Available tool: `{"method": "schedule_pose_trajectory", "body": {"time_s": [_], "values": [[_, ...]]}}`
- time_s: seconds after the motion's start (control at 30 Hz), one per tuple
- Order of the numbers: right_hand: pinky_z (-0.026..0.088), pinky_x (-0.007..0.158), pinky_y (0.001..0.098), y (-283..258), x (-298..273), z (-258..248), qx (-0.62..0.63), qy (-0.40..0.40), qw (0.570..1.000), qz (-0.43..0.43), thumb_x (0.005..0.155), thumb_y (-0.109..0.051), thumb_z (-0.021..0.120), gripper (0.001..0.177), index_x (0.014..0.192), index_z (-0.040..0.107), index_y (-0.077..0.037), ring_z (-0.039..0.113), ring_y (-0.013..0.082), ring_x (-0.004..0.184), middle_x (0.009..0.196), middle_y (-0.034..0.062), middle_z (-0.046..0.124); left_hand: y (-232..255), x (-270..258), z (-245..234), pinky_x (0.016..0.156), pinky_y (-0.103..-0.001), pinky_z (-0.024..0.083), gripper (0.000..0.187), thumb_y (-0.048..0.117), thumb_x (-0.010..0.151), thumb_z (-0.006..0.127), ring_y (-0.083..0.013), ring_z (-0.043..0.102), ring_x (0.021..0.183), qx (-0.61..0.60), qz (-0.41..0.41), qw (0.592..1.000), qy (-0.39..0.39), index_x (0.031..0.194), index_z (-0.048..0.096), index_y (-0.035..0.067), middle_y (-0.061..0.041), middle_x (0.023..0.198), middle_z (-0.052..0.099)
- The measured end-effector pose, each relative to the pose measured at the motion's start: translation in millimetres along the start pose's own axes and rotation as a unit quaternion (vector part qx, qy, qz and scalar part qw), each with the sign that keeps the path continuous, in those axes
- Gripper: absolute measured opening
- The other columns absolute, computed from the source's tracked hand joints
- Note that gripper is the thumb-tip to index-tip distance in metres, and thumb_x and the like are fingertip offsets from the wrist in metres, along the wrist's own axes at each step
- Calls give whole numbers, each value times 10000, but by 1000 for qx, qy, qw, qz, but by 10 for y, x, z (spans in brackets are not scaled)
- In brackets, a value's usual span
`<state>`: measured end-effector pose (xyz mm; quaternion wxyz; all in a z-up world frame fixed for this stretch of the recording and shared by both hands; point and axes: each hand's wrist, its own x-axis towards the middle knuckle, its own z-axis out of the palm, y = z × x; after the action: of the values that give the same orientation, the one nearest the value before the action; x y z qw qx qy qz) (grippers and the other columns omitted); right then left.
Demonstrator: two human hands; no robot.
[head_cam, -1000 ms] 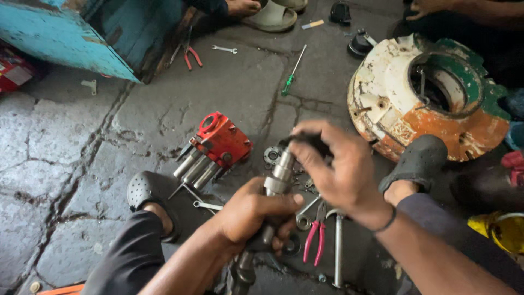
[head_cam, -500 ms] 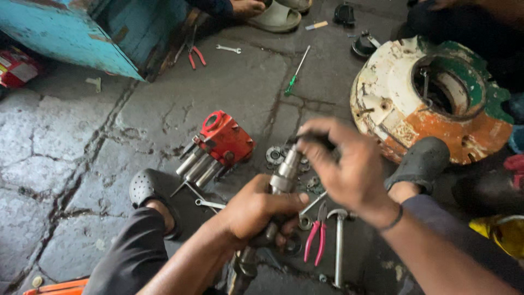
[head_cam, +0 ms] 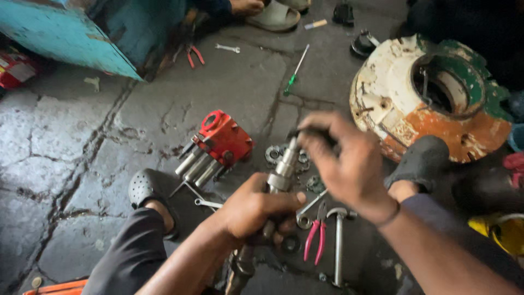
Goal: The person sits on the floor and cleans a cylindrical metal part using a black abrasive pad and a green cloth. They rub the part repeatedly, switch between the pad and cloth, and handle the part with both hands while surrounded by tools and other mechanical components.
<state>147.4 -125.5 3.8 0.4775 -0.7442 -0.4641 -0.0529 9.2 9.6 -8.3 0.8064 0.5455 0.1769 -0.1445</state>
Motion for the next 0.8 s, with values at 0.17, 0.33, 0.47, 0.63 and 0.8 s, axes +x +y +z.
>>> {"method": "schedule_pose_trajectory", "body": {"time_s": [0.17, 0.33, 0.47, 0.63, 0.8], "values": [[529, 714, 283, -129, 90, -10, 9, 9, 999, -51, 968, -110, 722, 171, 1115, 656, -52, 690, 138, 835, 939, 87, 723, -6, -1, -8, 409, -317, 449, 300, 267, 881, 711, -155, 556, 418, -10, 6, 1000, -4, 721, 603, 36, -65, 567, 599], [528, 647, 261, -169, 25, -21, 30, 12, 999, 31, 983, -114, 741, 158, 1119, 688, -55, 679, 115, 723, 873, 51, 732, -66, -8, 15, 400, -305, 416, 319, 285, 877, 706, -147, 557, 414, 23, -9, 1000, 19, 706, 619, 30, -57, 554, 601], [513, 623, 266, -63, 62, -21, -37, 22, 999, -22, 956, -112, 751, 173, 1103, 689, -46, 670, 100, 709, 879, 51, 721, 28, 4, 22, 403, -304, 410, 310, 289, 870, 707, -146, 559, 412, 54, 2, 998, 16, 703, 614, 44, -53, 546, 606], [538, 653, 255, 314, 145, -115, 189, 78, 967, 154, 1055, -105, 654, 154, 1168, 591, -22, 625, 105, 731, 883, 54, 663, 101, -27, 92, 416, -335, 388, 348, 316, 830, 766, -139, 519, 424, 134, 1, 987, 92, 689, 614, 37, -45, 536, 588], [551, 599, 277, 477, 99, -164, 300, 55, 921, 242, 1019, -66, 562, 212, 1202, 458, -40, 667, 120, 747, 943, 74, 692, 104, 5, 122, 513, -387, 465, 412, 383, 811, 773, -144, 568, 514, 299, 28, 929, 215, 684, 639, 14, -72, 539, 618]]}}
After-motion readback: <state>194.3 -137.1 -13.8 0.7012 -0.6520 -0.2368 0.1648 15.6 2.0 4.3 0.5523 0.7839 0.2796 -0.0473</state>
